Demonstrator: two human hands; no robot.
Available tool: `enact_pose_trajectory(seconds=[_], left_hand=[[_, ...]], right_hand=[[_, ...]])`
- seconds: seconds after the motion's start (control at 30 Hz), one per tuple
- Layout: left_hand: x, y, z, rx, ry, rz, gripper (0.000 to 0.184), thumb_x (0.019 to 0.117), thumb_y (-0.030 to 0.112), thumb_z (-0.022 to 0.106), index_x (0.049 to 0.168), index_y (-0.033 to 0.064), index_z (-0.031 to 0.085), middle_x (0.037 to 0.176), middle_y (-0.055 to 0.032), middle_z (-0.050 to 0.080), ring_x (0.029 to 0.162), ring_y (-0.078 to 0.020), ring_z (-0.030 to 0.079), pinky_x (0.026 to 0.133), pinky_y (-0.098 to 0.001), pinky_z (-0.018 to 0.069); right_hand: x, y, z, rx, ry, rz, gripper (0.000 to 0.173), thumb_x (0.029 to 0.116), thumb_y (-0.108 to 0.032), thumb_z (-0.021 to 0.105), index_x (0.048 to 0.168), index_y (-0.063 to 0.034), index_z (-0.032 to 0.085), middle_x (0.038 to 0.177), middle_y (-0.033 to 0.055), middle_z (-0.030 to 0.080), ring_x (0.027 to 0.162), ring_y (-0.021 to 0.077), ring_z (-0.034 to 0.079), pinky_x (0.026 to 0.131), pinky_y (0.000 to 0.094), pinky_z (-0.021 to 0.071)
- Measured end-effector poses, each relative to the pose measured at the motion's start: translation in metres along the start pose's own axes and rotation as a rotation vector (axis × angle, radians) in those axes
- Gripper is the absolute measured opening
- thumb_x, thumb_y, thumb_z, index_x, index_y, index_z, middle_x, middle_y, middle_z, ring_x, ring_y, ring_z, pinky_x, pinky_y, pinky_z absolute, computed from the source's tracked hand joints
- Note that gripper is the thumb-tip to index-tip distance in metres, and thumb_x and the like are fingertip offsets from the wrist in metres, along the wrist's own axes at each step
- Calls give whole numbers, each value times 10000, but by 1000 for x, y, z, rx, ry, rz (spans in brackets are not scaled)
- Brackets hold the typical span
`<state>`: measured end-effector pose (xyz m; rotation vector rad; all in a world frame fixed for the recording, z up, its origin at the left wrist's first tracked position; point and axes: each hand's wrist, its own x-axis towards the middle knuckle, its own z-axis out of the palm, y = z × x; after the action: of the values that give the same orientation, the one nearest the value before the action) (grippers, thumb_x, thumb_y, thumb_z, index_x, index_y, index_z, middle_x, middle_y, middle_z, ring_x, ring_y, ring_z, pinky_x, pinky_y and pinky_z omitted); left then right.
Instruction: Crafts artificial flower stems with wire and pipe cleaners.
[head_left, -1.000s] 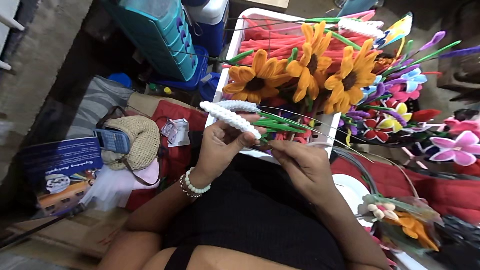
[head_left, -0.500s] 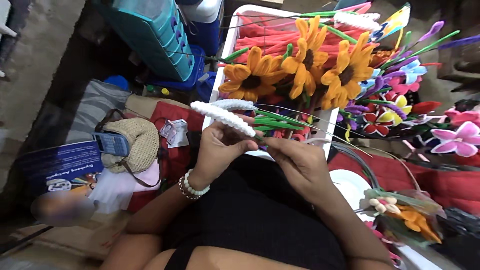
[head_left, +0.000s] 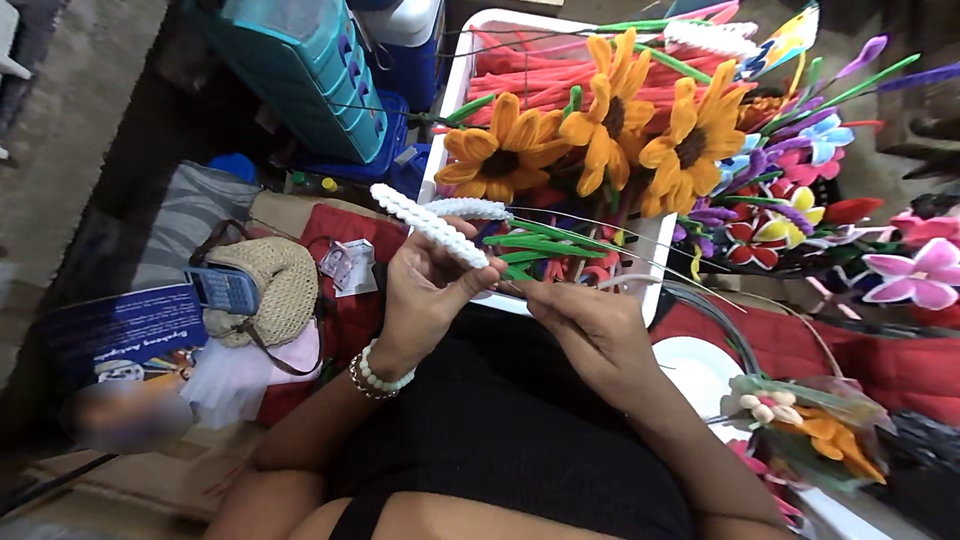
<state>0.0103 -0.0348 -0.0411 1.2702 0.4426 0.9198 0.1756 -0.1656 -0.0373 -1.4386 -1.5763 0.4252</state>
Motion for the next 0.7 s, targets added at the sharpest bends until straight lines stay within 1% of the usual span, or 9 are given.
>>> enact_pose_trajectory(seconds=[0.17, 0.3, 0.4, 0.53, 0.7], left_hand=[[1, 3, -1, 46, -5, 41, 423, 846, 24, 808, 1201, 103, 592, 938, 33, 744, 808, -67, 727, 773, -243, 627], [-1, 1, 0, 81, -9, 75, 439, 841, -3, 802, 1210, 90, 582, 961, 34, 741, 814, -70, 727, 770, -252, 632], [-1, 0, 0, 85, -10, 61, 446, 842, -1, 802, 1219, 90, 581, 964, 33, 742, 821, -73, 728, 784, -257, 632], [-3, -1, 1, 74, -3, 44, 460, 815, -39, 808, 1201, 79, 587, 958, 27, 746, 814, -80, 735, 781, -265, 639], [-2, 0, 1, 67, -11, 53, 449, 844, -10, 799, 1222, 88, 576, 974, 33, 737, 829, -76, 728, 794, -264, 634]], right_hand=[[2, -3, -1, 6, 8, 1, 295, 1082, -142, 490, 1205, -28, 734, 931, 57, 734, 815, 15, 646, 764, 164, 525], [1, -3, 0, 14, 2, 13, 296, 1080, -135, 488, 1206, -32, 736, 952, 59, 743, 822, 19, 652, 766, 171, 531], [0, -3, 1, 3, 0, 23, 296, 1081, -139, 488, 1205, -33, 735, 978, 63, 754, 836, 25, 665, 775, 179, 540], [0, -5, 2, -36, 7, 22, 296, 1077, -129, 482, 1204, -38, 734, 917, 58, 731, 796, 36, 648, 739, 185, 531], [2, -6, 2, -47, 14, 2, 298, 1080, -135, 485, 1213, -37, 733, 897, 63, 726, 780, 39, 642, 724, 181, 524]])
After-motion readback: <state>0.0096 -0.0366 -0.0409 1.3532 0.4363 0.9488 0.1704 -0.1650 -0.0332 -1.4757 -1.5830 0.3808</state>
